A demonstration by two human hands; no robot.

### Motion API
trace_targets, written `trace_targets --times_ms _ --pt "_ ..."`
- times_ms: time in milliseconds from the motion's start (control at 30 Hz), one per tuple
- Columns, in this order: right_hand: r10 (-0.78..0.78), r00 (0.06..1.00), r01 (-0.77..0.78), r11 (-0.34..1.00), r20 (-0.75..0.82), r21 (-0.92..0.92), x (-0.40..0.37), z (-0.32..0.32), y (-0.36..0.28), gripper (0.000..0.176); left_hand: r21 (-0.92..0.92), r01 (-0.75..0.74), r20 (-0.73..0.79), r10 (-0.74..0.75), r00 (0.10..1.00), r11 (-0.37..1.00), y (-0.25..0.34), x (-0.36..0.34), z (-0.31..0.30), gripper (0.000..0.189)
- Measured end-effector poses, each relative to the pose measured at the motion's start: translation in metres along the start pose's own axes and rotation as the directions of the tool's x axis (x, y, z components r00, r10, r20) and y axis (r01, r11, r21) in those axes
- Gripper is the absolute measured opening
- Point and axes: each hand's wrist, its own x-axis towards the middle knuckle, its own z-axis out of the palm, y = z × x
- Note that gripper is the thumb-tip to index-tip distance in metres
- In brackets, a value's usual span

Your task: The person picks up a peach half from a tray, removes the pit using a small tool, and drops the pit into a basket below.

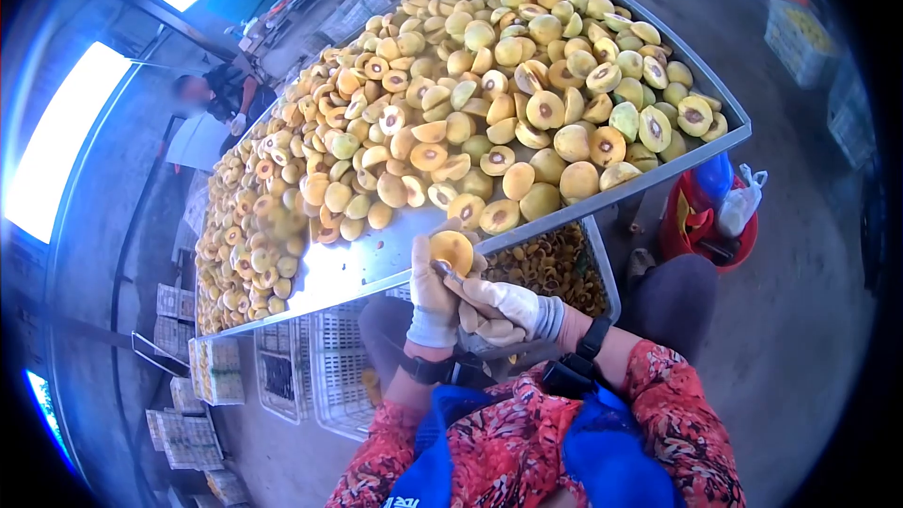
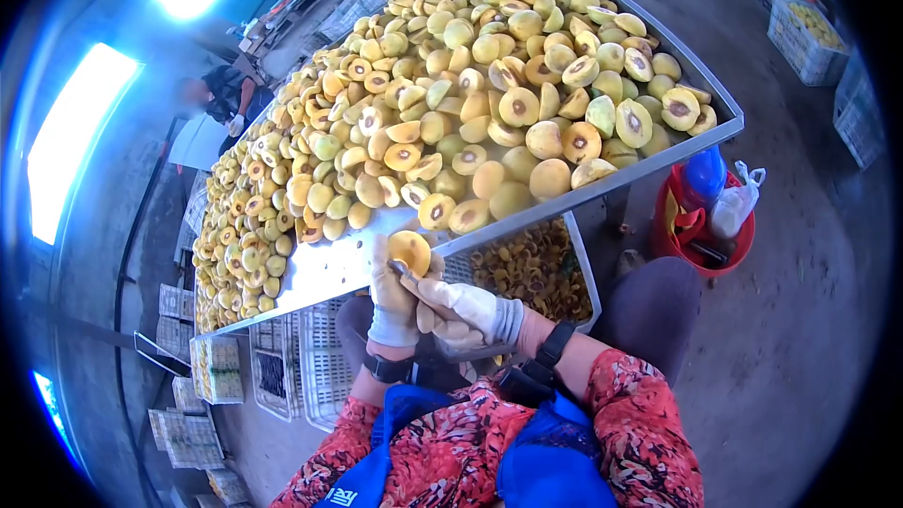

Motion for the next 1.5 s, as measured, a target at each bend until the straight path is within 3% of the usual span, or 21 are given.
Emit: trace_targets --times_ms 67,133,200,233,267,333,367,400,467,533,600,767,833,933,967,1000,1067,1100,1167,1400,1500 --pt "-0.116 0.977 0.067 0.964 -0.181 -0.257 0.004 0.004 0.005 0.054 -0.072 0.028 0.024 -0.026 0.999 0.997 0.004 -0.002 -0.006 0.057" --pt "-0.049 0.994 0.021 0.965 -0.100 -0.262 -0.007 0.008 0.003 0.052 -0.010 -0.005 -0.089 0.004 0.996 1.000 0.007 -0.003 -0.011 0.056" --pt "-0.068 0.973 0.003 0.958 -0.219 -0.286 -0.012 0.009 0.009 0.052 0.515 -0.267 -0.097 0.364 0.926 0.815 0.019 -0.008 -0.039 0.049" --pt "0.030 0.928 -0.207 0.870 -0.370 -0.448 -0.014 0.006 0.001 0.052 0.591 -0.251 -0.168 0.421 0.891 0.767 0.031 -0.013 -0.052 0.045" --pt "0.024 0.928 -0.202 0.872 -0.372 -0.446 -0.017 0.006 0.001 0.052 0.662 -0.225 -0.231 0.480 0.846 0.715 0.048 -0.020 -0.070 0.041" --pt "-0.158 0.812 -0.479 0.372 -0.562 -0.795 -0.024 0.010 0.002 0.049 0.988 0.019 -0.111 0.630 0.769 0.151 0.078 -0.029 -0.126 0.037" --pt "-0.287 0.754 -0.603 0.053 -0.591 -0.796 -0.025 0.011 0.003 0.049 0.995 0.097 -0.081 0.640 0.764 0.010 0.093 -0.034 -0.137 0.038" --pt "-0.286 0.754 -0.604 0.055 -0.592 -0.795 -0.025 0.009 0.005 0.049 0.976 0.176 -0.053 0.647 0.761 -0.127 0.101 -0.038 -0.144 0.039" --pt "-0.329 0.784 -0.553 0.014 -0.526 -0.833 -0.025 0.006 0.007 0.048 0.984 0.157 -0.065 0.656 0.752 -0.083 0.101 -0.032 -0.124 0.041" --pt "-0.337 0.782 -0.560 -0.010 -0.525 -0.828 -0.026 0.012 0.003 0.047 0.992 0.112 -0.129 0.461 0.878 0.065 0.089 -0.015 -0.078 0.039" --pt "-0.348 0.776 -0.569 -0.029 -0.525 -0.822 -0.025 0.013 -0.001 0.047 0.995 -0.011 -0.026 0.357 0.934 0.099 0.060 0.022 -0.066 0.039" --pt "-0.494 0.669 -0.630 0.020 -0.555 -0.777 -0.026 0.002 -0.006 0.042 0.998 -0.046 0.053 0.167 0.985 -0.048 -0.012 0.111 -0.046 0.044" --pt "-0.576 0.638 -0.605 0.036 -0.511 -0.796 -0.029 0.004 -0.010 0.038 0.975 0.115 -0.140 0.128 0.982 0.190 -0.021 0.118 -0.039 0.057" --pt "-0.682 0.591 -0.539 0.064 -0.431 -0.840 -0.029 0.000 -0.012 0.035 0.942 0.012 -0.065 0.147 0.987 0.335 -0.025 0.123 -0.053 0.050" --pt "-0.683 0.590 -0.537 0.066 -0.431 -0.841 -0.028 0.000 -0.012 0.035 0.833 -0.004 -0.084 0.133 0.988 0.553 -0.026 0.121 -0.052 0.040" --pt "-0.717 0.569 -0.492 0.097 -0.404 -0.865 -0.027 0.000 -0.012 0.034 0.835 -0.004 -0.084 0.133 0.988 0.550 -0.019 0.110 -0.040 0.040" --pt "-0.747 0.549 -0.439 0.123 -0.374 -0.890 -0.024 0.003 -0.014 0.033 0.501 -0.030 -0.148 0.120 0.982 0.865 -0.001 0.081 -0.018 0.034" --pt "-0.741 0.558 -0.398 0.158 -0.375 -0.904 -0.022 0.008 -0.017 0.033 0.504 -0.029 -0.152 0.122 0.981 0.863 0.004 0.069 -0.012 0.034" --pt "-0.731 0.570 -0.354 0.193 -0.375 -0.915 -0.018 0.014 -0.018 0.034 0.178 -0.026 -0.034 0.033 0.999 0.984 0.010 0.049 -0.006 0.031" --pt "-0.735 0.592 -0.298 0.182 -0.331 -0.937 -0.010 0.023 -0.014 0.036 0.041 -0.192 -0.045 0.194 0.980 0.981 -0.011 0.025 -0.011 0.032" --pt "-0.698 0.614 -0.320 0.207 -0.369 -0.925 -0.008 0.024 -0.011 0.037 0.332 -0.296 -0.057 0.333 0.941 0.895 -0.013 0.022 -0.012 0.037"
